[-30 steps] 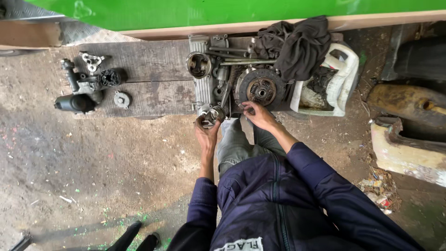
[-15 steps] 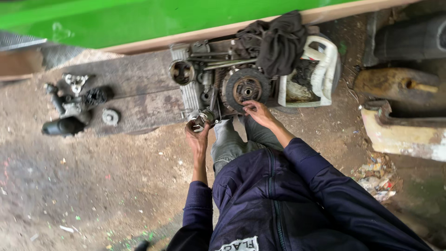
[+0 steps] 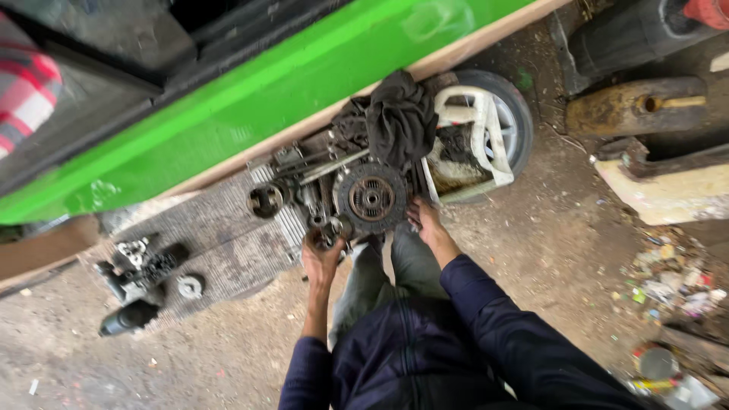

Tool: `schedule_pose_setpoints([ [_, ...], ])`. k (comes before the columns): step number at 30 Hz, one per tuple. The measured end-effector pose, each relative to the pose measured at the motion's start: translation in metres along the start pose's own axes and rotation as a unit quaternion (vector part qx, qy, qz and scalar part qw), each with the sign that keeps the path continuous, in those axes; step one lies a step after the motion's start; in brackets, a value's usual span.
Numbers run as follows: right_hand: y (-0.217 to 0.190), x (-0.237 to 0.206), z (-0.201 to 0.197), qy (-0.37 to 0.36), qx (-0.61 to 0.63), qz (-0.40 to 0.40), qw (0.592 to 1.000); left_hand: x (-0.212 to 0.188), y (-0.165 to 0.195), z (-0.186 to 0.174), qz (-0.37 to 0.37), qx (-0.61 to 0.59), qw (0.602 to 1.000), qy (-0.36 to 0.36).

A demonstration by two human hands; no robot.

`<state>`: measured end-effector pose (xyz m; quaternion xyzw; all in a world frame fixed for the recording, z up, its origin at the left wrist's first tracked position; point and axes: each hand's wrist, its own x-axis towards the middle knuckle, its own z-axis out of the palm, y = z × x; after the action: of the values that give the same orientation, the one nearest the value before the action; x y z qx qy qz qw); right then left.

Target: The person works on a motorcycle clutch assembly laid on a wooden plank beside a green vehicle. They fit and press clutch plates into the clutch hub by hand, use a screwdriver-like tool to adjust components, then wipe and press parts with a dark cloth.

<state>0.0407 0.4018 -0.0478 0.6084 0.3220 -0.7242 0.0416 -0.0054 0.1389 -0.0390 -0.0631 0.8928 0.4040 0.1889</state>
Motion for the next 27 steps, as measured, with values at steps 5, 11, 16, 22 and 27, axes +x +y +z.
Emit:
schedule_pose_setpoints([
  [5,-0.013,0.026,0.016,0.117,0.001,-0.026,0.993,0.002,0.008,0.008,-0.003,0.048,0.999,-0.012],
  [11,-0.023,0.049,0.012,0.185,0.026,0.05,0.981,0.019,0.039,0.043,0.101,0.054,0.992,-0.051],
  [16,-0.029,0.059,-0.002,0.14,-0.017,0.071,0.988,0.019,0.067,0.064,0.103,0.107,0.985,-0.086],
  [22,-0.043,0.055,-0.021,0.064,-0.461,0.071,0.882,0.012,0.087,0.058,0.085,0.107,0.987,-0.084],
  [27,-0.045,0.048,-0.022,-0.016,-0.706,0.017,0.708,0.013,0.094,0.046,0.022,0.083,0.992,-0.089],
])
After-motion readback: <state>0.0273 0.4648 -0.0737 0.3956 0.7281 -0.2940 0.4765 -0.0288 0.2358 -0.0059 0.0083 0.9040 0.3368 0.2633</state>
